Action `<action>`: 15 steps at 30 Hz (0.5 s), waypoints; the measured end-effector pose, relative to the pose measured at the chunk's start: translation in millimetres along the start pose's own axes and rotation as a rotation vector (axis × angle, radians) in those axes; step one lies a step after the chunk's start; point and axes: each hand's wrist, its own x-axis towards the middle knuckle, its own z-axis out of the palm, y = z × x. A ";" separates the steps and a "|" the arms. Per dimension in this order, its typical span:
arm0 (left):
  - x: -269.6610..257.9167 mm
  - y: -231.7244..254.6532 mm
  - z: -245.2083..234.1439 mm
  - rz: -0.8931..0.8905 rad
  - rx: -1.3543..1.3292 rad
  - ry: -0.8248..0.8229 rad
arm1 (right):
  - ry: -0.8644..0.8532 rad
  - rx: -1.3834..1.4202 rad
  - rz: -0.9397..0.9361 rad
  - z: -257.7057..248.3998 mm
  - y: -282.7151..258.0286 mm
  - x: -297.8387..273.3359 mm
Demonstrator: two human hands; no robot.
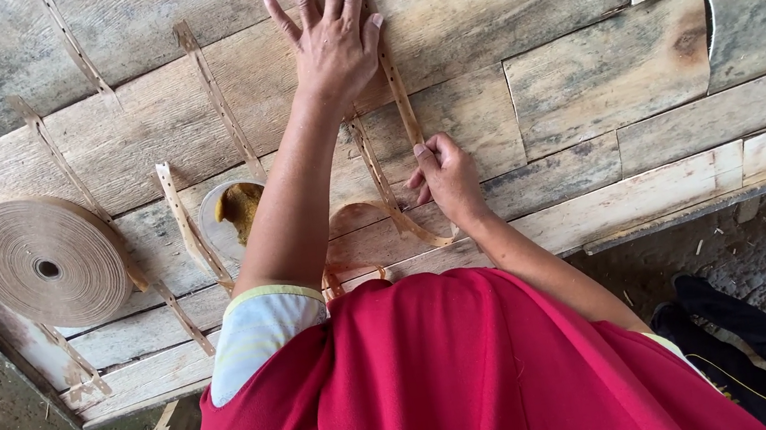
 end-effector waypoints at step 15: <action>-30.9 0.7 55.0 0.164 -0.075 0.295 | 0.038 -0.062 0.000 3.4 -5.2 -0.4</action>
